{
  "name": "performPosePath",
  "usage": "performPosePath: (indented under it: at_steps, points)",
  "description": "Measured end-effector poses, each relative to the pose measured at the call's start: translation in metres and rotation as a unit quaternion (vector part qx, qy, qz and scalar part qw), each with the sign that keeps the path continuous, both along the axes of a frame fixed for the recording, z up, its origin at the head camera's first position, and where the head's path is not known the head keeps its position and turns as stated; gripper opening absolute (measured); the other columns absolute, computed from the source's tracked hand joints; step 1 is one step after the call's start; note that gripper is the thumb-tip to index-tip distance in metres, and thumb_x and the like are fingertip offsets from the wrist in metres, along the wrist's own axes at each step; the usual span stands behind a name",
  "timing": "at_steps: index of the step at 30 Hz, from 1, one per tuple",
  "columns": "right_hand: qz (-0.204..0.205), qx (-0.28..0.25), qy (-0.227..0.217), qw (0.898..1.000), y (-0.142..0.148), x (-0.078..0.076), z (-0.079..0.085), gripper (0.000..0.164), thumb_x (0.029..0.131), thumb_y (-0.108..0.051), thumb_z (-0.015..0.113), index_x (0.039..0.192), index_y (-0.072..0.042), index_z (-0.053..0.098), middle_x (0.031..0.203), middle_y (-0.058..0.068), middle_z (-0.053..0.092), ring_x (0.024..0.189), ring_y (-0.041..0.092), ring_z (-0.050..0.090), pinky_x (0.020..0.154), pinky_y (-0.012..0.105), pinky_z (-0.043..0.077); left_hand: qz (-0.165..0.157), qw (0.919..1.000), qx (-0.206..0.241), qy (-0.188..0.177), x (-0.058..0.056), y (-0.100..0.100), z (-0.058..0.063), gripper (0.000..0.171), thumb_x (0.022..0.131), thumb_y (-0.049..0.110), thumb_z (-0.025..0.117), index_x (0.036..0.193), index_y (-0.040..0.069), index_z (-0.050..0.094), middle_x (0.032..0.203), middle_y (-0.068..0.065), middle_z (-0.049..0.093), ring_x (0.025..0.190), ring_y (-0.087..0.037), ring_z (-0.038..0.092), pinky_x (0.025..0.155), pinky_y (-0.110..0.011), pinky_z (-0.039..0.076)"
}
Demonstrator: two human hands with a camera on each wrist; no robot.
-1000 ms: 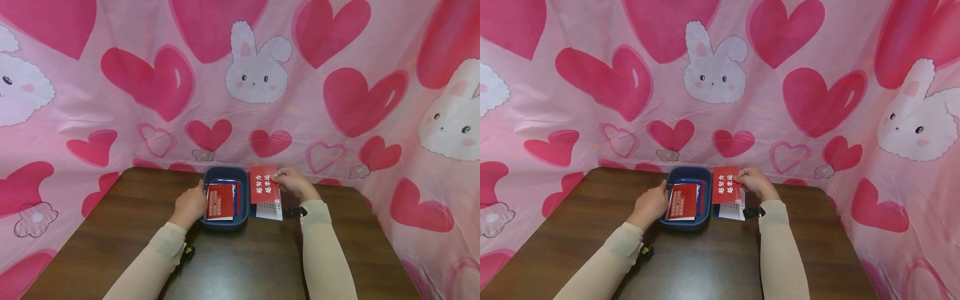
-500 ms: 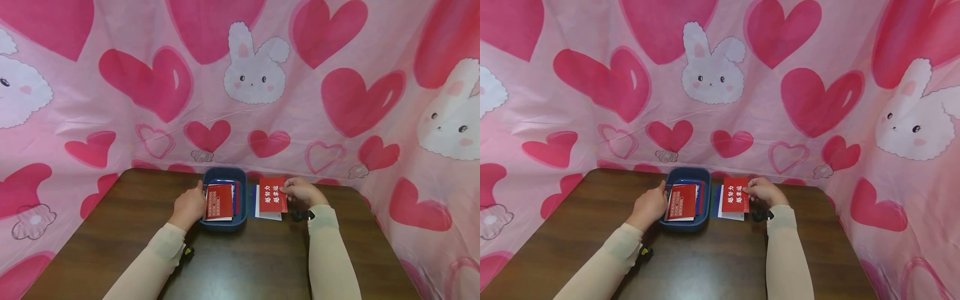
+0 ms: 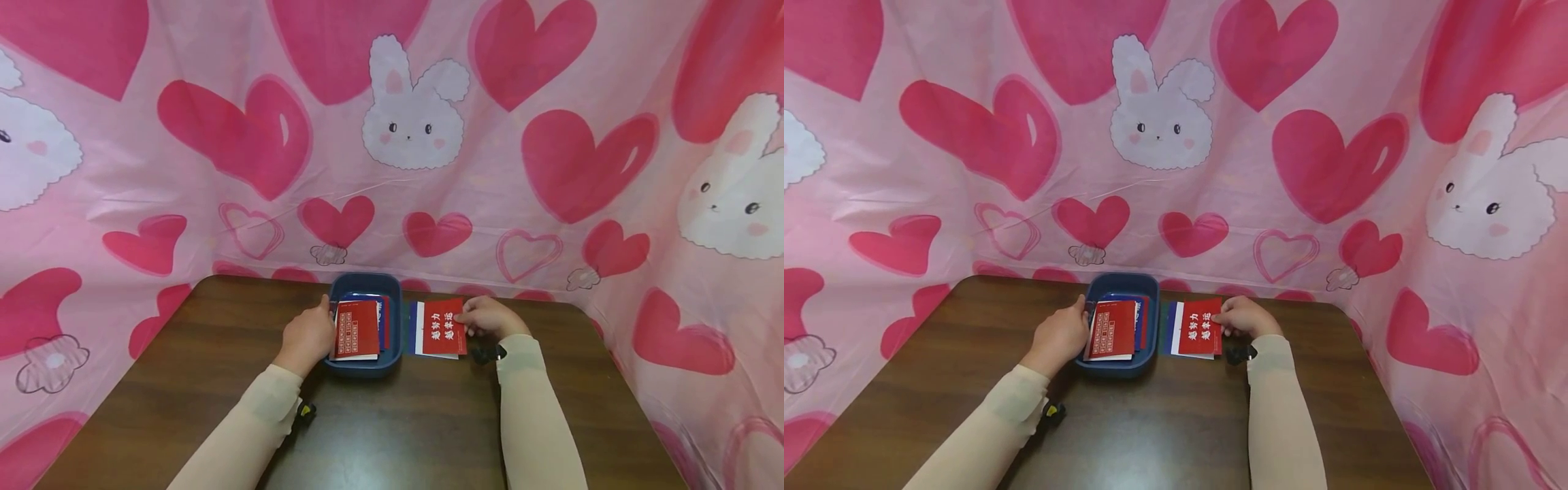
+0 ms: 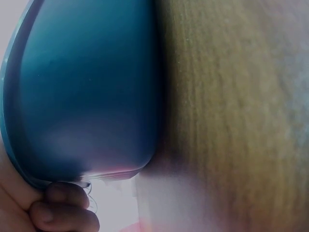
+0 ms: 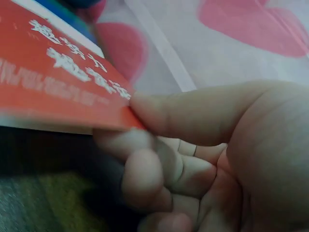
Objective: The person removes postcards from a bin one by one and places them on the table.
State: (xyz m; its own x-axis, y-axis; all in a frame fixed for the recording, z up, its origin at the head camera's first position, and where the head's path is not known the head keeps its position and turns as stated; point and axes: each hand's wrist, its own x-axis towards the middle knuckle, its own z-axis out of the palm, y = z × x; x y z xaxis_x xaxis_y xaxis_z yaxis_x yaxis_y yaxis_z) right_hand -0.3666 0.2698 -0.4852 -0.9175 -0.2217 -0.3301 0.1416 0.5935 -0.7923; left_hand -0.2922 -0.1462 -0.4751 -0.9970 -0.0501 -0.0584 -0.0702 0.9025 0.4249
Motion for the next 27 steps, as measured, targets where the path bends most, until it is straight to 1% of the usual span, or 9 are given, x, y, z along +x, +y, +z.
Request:
performPosePath:
  at_steps: [4, 8, 14, 17, 19, 21, 23, 27]
  points:
    - [-0.004, 0.052, 0.008, 0.999, -0.008, 0.002, 0.001, 0.029, 0.103, -0.03, 0.082, 0.087, -0.01, 0.068, 0.072, 0.004, 0.07, 0.065, 0.018, 0.062, 0.062, 0.028, 0.051, 0.003, 1.0, -0.001, -0.003, 0.0, -0.001, 0.0, 0.072, 0.116, 0.036, 0.056, 0.177, 0.005, 0.036, 0.155, -0.026, 0.069, 0.114, -0.042, 0.078, 0.094, -0.061, 0.068]
    - [-0.001, 0.09, 0.017, 0.996, -0.016, 0.004, 0.003, 0.031, 0.103, -0.031, 0.08, 0.086, -0.008, 0.069, 0.067, 0.005, 0.071, 0.06, 0.016, 0.061, 0.058, 0.026, 0.048, 0.005, 1.0, -0.004, -0.003, -0.001, -0.001, 0.0, 0.07, 0.116, 0.035, 0.056, 0.177, 0.004, 0.037, 0.153, -0.027, 0.07, 0.112, -0.043, 0.078, 0.09, -0.061, 0.068]
    - [-0.019, 0.118, 0.02, 0.993, -0.024, 0.004, 0.002, 0.032, 0.101, -0.032, 0.081, 0.083, -0.008, 0.071, 0.064, 0.005, 0.071, 0.057, 0.015, 0.063, 0.054, 0.026, 0.048, 0.005, 0.9999, -0.011, 0.0, -0.001, 0.0, 0.0, 0.07, 0.116, 0.035, 0.057, 0.176, 0.005, 0.039, 0.155, -0.027, 0.069, 0.117, -0.045, 0.078, 0.093, -0.062, 0.067]
    - [-0.03, 0.13, 0.025, 0.991, -0.027, 0.003, 0.0, 0.034, 0.1, -0.033, 0.083, 0.081, -0.008, 0.071, 0.064, 0.005, 0.07, 0.057, 0.016, 0.062, 0.055, 0.026, 0.048, 0.006, 0.9999, -0.014, -0.001, -0.001, 0.0, 0.0, 0.069, 0.116, 0.035, 0.057, 0.176, 0.005, 0.039, 0.155, -0.027, 0.069, 0.117, -0.045, 0.078, 0.094, -0.063, 0.067]
    - [-0.029, 0.145, 0.028, 0.989, -0.026, 0.0, -0.001, 0.035, 0.099, -0.035, 0.083, 0.078, -0.01, 0.07, 0.064, 0.005, 0.07, 0.057, 0.016, 0.061, 0.056, 0.027, 0.048, 0.007, 0.9999, -0.012, -0.002, -0.001, 0.0, 0.0, 0.069, 0.116, 0.035, 0.056, 0.176, 0.005, 0.039, 0.155, -0.027, 0.069, 0.118, -0.045, 0.078, 0.095, -0.063, 0.067]
    - [-0.024, 0.147, 0.026, 0.989, -0.023, -0.001, 0.0, 0.036, 0.098, -0.036, 0.084, 0.078, -0.01, 0.07, 0.065, 0.004, 0.07, 0.058, 0.016, 0.059, 0.058, 0.029, 0.048, 0.007, 0.9999, -0.007, -0.005, 0.0, 0.0, 0.0, 0.07, 0.116, 0.036, 0.057, 0.177, 0.005, 0.038, 0.157, -0.026, 0.068, 0.119, -0.045, 0.078, 0.095, -0.063, 0.067]
    - [-0.024, 0.136, 0.021, 0.99, -0.019, -0.001, 0.002, 0.035, 0.098, -0.039, 0.084, 0.082, -0.011, 0.071, 0.067, 0.004, 0.069, 0.06, 0.017, 0.058, 0.06, 0.029, 0.048, 0.007, 0.9999, -0.002, -0.007, 0.0, 0.0, 0.0, 0.071, 0.116, 0.036, 0.057, 0.178, 0.007, 0.036, 0.159, -0.024, 0.067, 0.121, -0.044, 0.077, 0.096, -0.062, 0.067]
    - [-0.045, 0.088, 0.017, 0.995, -0.012, 0.003, 0.011, 0.033, 0.102, -0.039, 0.082, 0.095, -0.009, 0.072, 0.07, 0.003, 0.067, 0.064, 0.018, 0.055, 0.06, 0.03, 0.046, 0.007, 0.9999, 0.0, -0.008, 0.0, 0.0, 0.0, 0.072, 0.116, 0.036, 0.057, 0.178, 0.008, 0.035, 0.16, -0.023, 0.066, 0.122, -0.044, 0.077, 0.098, -0.062, 0.067]
